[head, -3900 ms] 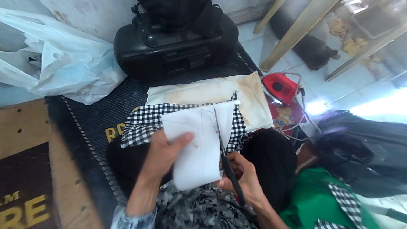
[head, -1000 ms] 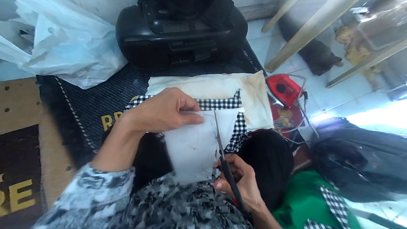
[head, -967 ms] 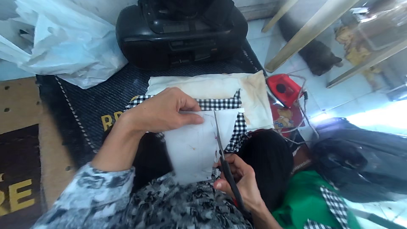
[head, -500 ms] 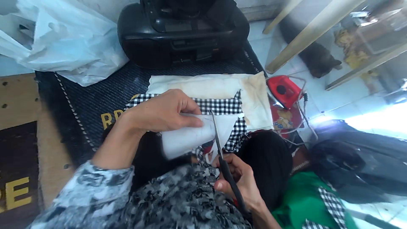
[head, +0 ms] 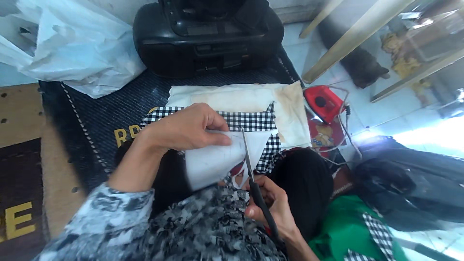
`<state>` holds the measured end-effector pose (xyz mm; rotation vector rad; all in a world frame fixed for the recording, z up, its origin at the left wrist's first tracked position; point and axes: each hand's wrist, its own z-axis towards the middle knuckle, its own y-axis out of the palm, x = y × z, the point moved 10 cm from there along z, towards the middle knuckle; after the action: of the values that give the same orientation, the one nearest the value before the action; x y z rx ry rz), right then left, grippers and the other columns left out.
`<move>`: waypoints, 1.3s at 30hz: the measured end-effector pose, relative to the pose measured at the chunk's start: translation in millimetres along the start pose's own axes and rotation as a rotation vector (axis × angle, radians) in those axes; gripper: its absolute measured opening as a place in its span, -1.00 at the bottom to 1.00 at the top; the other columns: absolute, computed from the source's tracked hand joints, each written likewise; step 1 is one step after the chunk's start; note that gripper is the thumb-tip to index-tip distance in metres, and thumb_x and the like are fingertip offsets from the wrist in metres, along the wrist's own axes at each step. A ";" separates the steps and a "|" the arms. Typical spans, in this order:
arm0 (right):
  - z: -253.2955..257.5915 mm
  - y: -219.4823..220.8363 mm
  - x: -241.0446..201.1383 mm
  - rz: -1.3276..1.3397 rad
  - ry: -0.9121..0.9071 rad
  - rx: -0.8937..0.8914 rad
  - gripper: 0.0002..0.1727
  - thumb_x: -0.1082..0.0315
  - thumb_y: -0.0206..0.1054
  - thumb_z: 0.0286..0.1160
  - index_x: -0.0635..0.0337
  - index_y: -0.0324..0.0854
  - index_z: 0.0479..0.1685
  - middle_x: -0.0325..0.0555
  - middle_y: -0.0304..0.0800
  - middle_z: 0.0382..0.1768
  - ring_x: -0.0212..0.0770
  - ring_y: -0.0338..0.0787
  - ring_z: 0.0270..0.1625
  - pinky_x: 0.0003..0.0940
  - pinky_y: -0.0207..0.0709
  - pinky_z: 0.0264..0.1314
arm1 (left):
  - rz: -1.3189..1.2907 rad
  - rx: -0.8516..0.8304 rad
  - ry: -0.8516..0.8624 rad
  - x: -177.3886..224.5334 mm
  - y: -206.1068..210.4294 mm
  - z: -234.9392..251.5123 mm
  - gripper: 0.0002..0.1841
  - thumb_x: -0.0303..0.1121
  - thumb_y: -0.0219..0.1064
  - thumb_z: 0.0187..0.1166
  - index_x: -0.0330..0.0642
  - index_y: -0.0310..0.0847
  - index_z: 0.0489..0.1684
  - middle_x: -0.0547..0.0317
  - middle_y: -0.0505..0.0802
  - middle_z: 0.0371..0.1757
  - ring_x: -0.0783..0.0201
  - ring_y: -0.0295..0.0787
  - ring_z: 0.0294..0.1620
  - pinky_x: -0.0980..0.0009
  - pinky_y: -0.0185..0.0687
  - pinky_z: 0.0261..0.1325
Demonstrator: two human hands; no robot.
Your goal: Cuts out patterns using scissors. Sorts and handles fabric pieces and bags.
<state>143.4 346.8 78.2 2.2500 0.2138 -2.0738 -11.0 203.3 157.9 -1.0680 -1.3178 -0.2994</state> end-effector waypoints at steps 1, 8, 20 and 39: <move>0.0 0.6 0.6 0.011 0.005 -0.005 -0.23 -0.34 0.57 0.19 0.21 0.59 0.03 -0.50 0.67 -0.56 -0.65 0.57 -0.61 -0.68 0.49 -0.59 | -0.011 -0.003 -0.006 -0.6 0.8 0.2 -0.85 -0.31 0.44 0.52 -0.08 0.83 -0.45 0.39 0.77 -0.64 0.60 0.63 -0.63 0.64 0.49 -0.60; 2.5 4.0 3.1 0.055 0.013 -0.034 -0.20 -0.36 0.56 0.19 0.22 0.56 0.04 -0.50 0.65 -0.55 -0.64 0.58 -0.58 -0.67 0.50 -0.55 | -0.057 -0.016 0.001 -3.4 3.5 1.7 -0.85 -0.34 0.44 0.53 -0.11 0.82 -0.45 0.37 0.77 -0.64 0.61 0.63 -0.64 0.67 0.50 -0.60; 6.5 1.6 5.4 -0.003 0.028 -0.019 -0.14 -0.39 0.56 0.15 0.28 0.57 0.07 -0.48 0.66 -0.51 -0.65 0.59 -0.54 -0.69 0.51 -0.51 | -0.096 -0.042 -0.040 -7.6 11.1 3.3 -0.86 -0.37 0.44 0.54 -0.14 0.82 -0.44 0.35 0.78 -0.63 0.59 0.63 -0.63 0.66 0.50 -0.59; 1.8 -0.3 2.1 -0.030 -0.007 0.021 -0.29 -0.28 0.58 0.22 0.21 0.60 -0.03 -0.54 0.64 -0.60 -0.69 0.54 -0.63 -0.72 0.44 -0.62 | -0.099 -0.049 -0.025 -10.2 9.0 1.2 -0.84 -0.38 0.44 0.54 -0.15 0.80 -0.47 0.35 0.75 -0.66 0.60 0.59 -0.66 0.67 0.45 -0.61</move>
<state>141.7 347.0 75.9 2.2656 0.2276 -2.1078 -8.3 205.2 144.6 -1.0522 -1.3944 -0.3948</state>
